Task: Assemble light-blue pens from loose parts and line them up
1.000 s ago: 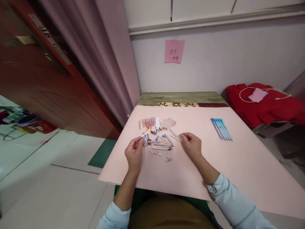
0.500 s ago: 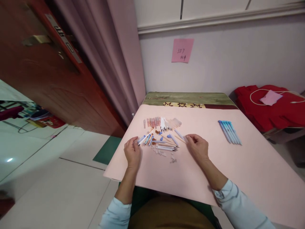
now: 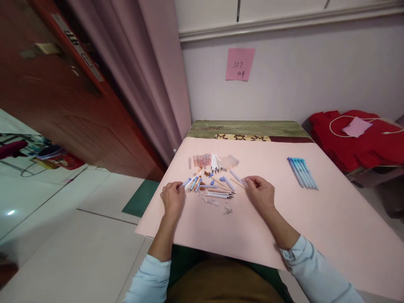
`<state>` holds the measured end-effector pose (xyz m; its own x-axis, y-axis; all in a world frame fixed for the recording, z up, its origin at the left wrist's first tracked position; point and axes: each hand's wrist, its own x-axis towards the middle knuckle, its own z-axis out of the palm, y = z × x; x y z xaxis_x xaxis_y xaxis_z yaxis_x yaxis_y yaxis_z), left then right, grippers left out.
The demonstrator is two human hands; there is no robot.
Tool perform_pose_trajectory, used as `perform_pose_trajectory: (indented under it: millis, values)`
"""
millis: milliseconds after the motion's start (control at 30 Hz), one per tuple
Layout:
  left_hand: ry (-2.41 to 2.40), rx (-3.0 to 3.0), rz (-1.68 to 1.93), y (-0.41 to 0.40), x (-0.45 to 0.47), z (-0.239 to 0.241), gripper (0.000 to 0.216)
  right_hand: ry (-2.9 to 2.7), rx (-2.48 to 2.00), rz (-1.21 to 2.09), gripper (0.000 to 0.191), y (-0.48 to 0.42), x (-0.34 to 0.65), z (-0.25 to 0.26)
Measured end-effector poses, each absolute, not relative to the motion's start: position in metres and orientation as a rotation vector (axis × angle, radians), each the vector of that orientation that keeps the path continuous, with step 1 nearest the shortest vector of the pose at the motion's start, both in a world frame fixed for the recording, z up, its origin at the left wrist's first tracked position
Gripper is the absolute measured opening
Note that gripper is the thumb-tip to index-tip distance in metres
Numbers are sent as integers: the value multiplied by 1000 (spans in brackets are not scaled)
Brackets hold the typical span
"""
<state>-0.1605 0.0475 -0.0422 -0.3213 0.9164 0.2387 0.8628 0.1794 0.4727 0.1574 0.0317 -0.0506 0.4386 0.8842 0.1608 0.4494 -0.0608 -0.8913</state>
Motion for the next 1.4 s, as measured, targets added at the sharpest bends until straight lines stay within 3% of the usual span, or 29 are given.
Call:
perform_pose_trajectory:
  millis: [400, 533, 667, 833, 1400]
  values:
    - [2354, 1760, 813, 49, -160, -41, 15, -1194, -1671, 527, 29, 32, 158, -51]
    - [2271, 1674, 1165, 44, -157, -35, 15, -1220, -1677, 493, 28, 33, 158, -53]
    - [1745, 1348, 1569, 38, -131, -16, 19, -1300, -1683, 413, 28, 32, 156, -53]
    - [1089, 857, 1376, 33, -82, -5, 32, -1479, -1668, 266, 28, 29, 153, -50]
    - [866, 319, 1131, 5, -61, -4, 23, -1689, -1539, 236, 24, 25, 148, -54]
